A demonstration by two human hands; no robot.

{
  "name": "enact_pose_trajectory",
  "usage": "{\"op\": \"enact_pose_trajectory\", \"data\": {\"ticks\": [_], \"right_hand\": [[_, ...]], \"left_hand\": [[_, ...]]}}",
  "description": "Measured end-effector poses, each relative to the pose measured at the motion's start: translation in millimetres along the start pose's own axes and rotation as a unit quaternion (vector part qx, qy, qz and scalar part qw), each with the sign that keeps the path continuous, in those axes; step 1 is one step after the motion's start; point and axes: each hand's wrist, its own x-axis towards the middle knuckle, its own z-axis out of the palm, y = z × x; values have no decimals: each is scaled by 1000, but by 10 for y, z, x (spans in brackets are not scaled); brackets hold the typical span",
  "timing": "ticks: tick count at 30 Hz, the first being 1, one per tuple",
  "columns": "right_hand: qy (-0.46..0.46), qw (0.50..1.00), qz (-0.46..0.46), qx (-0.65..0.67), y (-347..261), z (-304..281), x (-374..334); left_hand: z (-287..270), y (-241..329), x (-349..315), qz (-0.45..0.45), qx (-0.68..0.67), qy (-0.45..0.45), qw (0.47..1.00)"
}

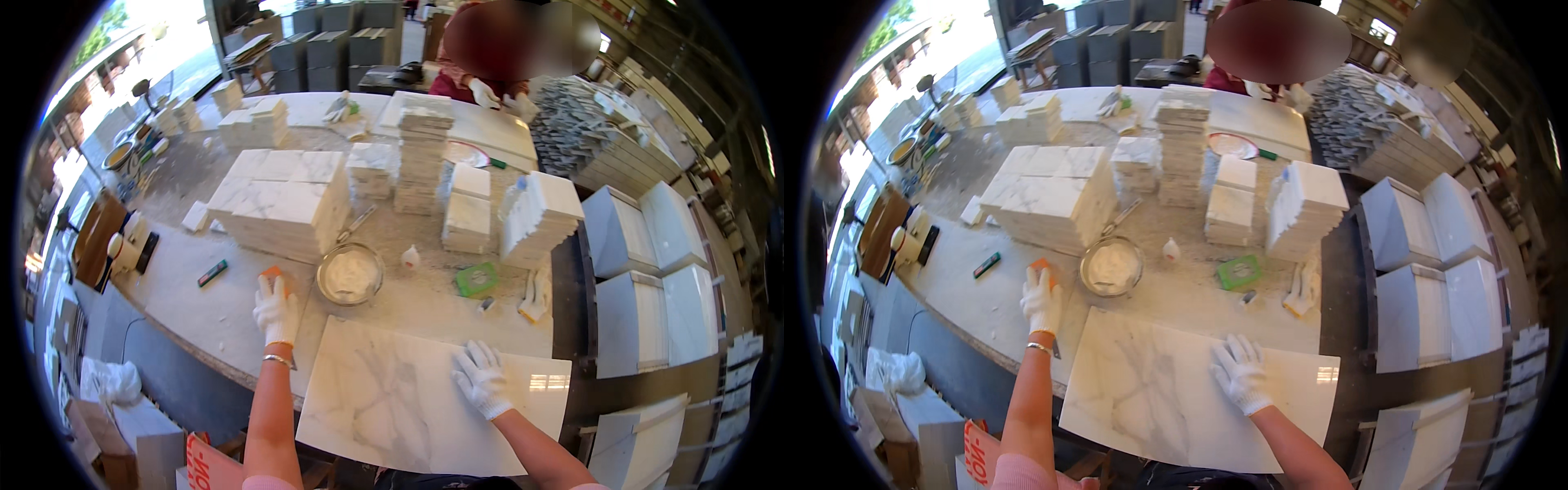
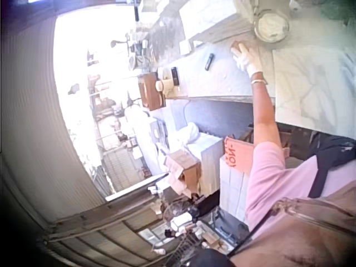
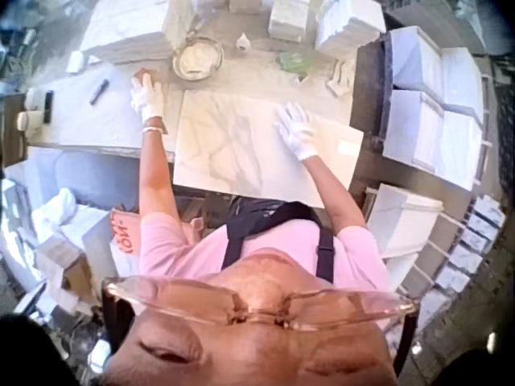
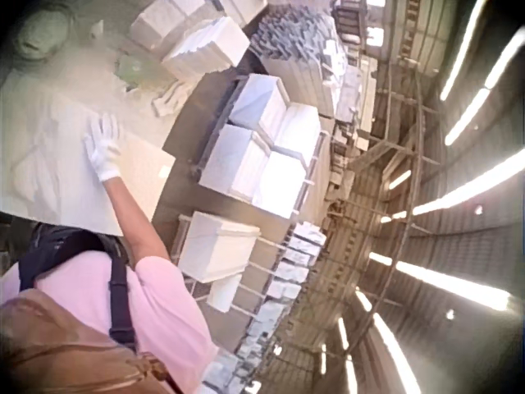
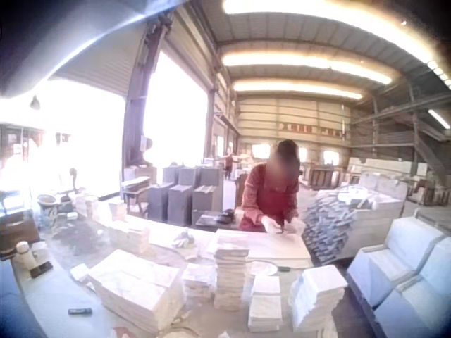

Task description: The person applies a white paste to the edges of a white tile using a small metal spatula, then smooths the edges with a sponge. The person handles one tile at a time, repeatedly applying paste and smoothing the edges.

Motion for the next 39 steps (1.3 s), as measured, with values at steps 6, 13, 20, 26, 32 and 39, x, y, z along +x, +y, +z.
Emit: {"op": "enact_pose_trajectory", "data": {"ticks": [6,13,20,26,32,39], "right_hand": [[12,1000,-3,-1,-21,-42,14],[5,1000,0,10,-39,-32,-43],[-16,982,42,185,128,-90,-163],[-153,690,138,694,209,-542,-625],[-112,579,180,787,790,-769,-1463],[-46,513,193,835,1347,-1324,-1839]], "left_hand": [[-121,-273,-100,10,-143,106,984],[-586,-297,-1133,-108,-584,63,802],[-769,863,-2273,-147,-851,-245,440],[-883,1824,-3123,-232,-843,-380,302],[-847,2772,-3808,-255,-797,-484,254],[-886,3550,-4201,-225,-744,-524,349]]}}
